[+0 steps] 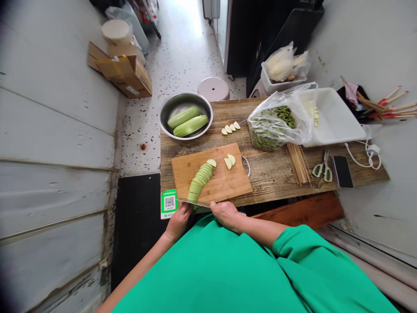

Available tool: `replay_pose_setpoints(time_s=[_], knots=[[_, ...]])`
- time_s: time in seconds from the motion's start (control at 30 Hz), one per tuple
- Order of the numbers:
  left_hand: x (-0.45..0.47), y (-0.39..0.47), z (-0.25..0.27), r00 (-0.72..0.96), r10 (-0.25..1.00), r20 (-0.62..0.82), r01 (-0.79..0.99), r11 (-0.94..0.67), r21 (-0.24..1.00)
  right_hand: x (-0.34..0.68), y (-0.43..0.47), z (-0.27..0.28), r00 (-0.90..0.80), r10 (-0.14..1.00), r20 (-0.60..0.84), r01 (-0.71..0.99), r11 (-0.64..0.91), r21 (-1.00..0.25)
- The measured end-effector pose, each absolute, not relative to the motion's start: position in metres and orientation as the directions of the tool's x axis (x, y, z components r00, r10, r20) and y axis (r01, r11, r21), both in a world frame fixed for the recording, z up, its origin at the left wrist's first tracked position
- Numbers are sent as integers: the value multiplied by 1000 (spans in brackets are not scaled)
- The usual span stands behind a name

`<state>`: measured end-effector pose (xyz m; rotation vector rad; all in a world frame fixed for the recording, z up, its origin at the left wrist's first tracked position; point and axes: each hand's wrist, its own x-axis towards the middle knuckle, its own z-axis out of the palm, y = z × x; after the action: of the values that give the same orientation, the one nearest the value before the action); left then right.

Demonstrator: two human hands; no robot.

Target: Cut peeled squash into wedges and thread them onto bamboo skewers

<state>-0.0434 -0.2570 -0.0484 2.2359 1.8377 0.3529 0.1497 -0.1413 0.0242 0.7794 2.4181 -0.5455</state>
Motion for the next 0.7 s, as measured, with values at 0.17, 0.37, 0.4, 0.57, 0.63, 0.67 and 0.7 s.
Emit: replay_pose_setpoints(time_s=[0.17, 0.37, 0.4, 0.57, 0.63, 0.67, 0.7], knots=[[-42, -261, -48, 189, 980, 58, 942, -198, 270, 155, -141, 24, -734, 376, -565, 575, 787, -223], [-44, -265, -50, 198, 977, 79, 940, -212, 269, 157, -148, 26, -759, 368, -537, 547, 808, -219], [-44, -266, -51, 195, 978, 73, 940, -207, 271, 157, -149, 26, -764, 365, -533, 541, 811, -221], [-44, -270, -52, 192, 980, 58, 936, -200, 289, 157, -153, 27, -778, 349, -523, 523, 821, -229], [-44, -271, -53, 186, 979, 84, 936, -203, 288, 157, -154, 27, -776, 354, -522, 524, 822, -224], [-44, -271, -53, 183, 978, 97, 936, -204, 289, 157, -154, 27, -776, 355, -522, 525, 822, -221], [-44, -271, -53, 180, 978, 108, 935, -205, 290, 156, -154, 26, -775, 355, -523, 525, 822, -220]])
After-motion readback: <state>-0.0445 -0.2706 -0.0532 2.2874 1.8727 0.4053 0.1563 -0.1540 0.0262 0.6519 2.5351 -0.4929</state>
